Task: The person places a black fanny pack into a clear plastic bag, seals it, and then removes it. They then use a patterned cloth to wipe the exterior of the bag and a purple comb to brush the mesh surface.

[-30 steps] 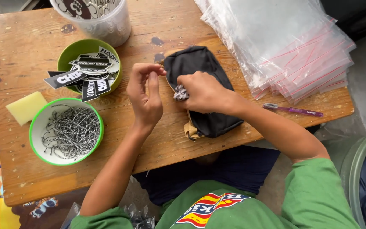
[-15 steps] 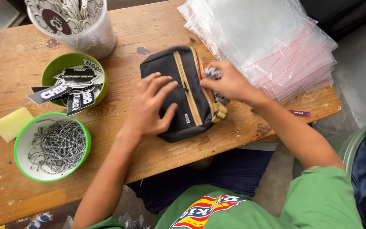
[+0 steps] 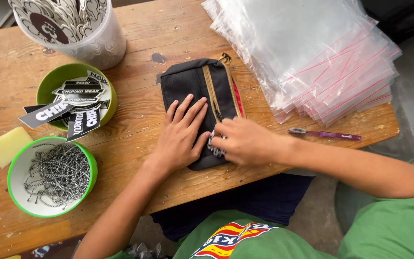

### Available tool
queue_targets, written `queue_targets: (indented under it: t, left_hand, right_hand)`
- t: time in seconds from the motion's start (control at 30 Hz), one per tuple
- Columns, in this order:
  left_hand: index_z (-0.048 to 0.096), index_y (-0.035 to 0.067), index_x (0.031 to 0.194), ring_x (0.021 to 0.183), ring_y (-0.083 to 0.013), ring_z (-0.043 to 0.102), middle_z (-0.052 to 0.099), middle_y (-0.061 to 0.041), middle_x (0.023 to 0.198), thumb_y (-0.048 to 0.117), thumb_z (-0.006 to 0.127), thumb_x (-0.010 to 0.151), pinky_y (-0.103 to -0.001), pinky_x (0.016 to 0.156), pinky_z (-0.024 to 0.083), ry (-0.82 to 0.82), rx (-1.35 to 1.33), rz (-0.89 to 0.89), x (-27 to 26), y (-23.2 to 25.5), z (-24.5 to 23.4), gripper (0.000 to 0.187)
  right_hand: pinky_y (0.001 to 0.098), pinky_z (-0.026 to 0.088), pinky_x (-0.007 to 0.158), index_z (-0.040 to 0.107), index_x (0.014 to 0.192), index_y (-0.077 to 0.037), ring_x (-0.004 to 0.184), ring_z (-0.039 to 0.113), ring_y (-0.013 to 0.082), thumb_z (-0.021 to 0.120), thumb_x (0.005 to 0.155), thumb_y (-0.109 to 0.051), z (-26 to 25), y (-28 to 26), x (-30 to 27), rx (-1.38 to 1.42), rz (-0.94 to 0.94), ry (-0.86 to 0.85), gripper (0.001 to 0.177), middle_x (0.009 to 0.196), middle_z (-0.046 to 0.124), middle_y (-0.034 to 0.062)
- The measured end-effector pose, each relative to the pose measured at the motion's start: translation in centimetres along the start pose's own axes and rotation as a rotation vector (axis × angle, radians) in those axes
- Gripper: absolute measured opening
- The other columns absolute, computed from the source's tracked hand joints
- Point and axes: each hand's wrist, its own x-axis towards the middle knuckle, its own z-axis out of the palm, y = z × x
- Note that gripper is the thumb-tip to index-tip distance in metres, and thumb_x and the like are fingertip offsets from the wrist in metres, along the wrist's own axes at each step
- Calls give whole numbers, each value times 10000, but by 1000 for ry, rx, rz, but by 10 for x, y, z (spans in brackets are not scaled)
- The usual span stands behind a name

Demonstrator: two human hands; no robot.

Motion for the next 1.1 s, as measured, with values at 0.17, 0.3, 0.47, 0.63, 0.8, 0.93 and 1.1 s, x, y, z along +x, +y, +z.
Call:
queue_targets:
  t: [0.17, 0.3, 0.47, 0.63, 0.8, 0.93, 1.1]
  left_hand:
    - [487, 21, 1474, 1477, -353, 331, 453, -121, 1548, 221, 471, 1008, -512, 1201, 170, 9, 7, -6, -2, 3, -1, 507]
    - [475, 21, 1485, 1480, -352, 332, 450, -124, 1554, 189, 451, 1004, -509, 1203, 170, 44, 32, -13, 1, 2, 0, 511]
    - [480, 45, 1488, 1484, -343, 329, 433, -100, 1568, 196, 457, 982, -506, 1203, 171, 28, 46, 12, -3, 2, 3, 528]
    - [493, 51, 1480, 1483, -345, 329, 443, -102, 1564, 228, 511, 945, -516, 1198, 178, 9, 55, 24, -2, 0, 1, 564]
    - [501, 53, 1474, 1474, -346, 343, 457, -102, 1555, 237, 550, 904, -516, 1198, 181, -14, 62, 25, -2, 0, -1, 601]
    - [477, 39, 1485, 1493, -328, 302, 417, -81, 1589, 291, 525, 925, -499, 1213, 185, -80, 77, 3, 2, 1, -7, 616]
    - [501, 59, 1475, 1474, -335, 338, 457, -84, 1558, 253, 566, 887, -505, 1193, 187, -38, 74, 0, -1, 1, 0, 623]
  right_hand:
    - [363, 481, 650, 636, 1042, -113, 796, 603, 277, 617, 875, -135, 6, 57, -8, -477, 118, 51, 169, 958, 584, 112]
    - [400, 533, 722, 588, 1064, -73, 869, 643, 322, 656, 800, -209, 14, 14, -6, -182, 186, -52, 304, 1007, 582, 134]
    - [511, 560, 784, 605, 1125, -55, 975, 677, 427, 645, 758, -148, -44, -45, 8, 633, 63, -459, 381, 1109, 643, 184]
    - [531, 559, 851, 595, 1175, 41, 1020, 672, 479, 661, 753, -3, -84, -10, 31, 420, 121, -332, 430, 1170, 638, 275]
    - [502, 578, 750, 602, 1116, -63, 867, 699, 413, 710, 727, -84, -21, 93, 8, 57, 249, -227, 405, 1017, 631, 163]
    - [398, 494, 464, 591, 1052, -29, 707, 580, 292, 745, 763, -112, -61, 109, 28, -384, 325, 6, 338, 963, 550, 131]
    - [481, 586, 719, 563, 1199, -73, 851, 692, 400, 815, 752, -183, -12, 59, 14, 13, 383, -57, 525, 1010, 577, 126]
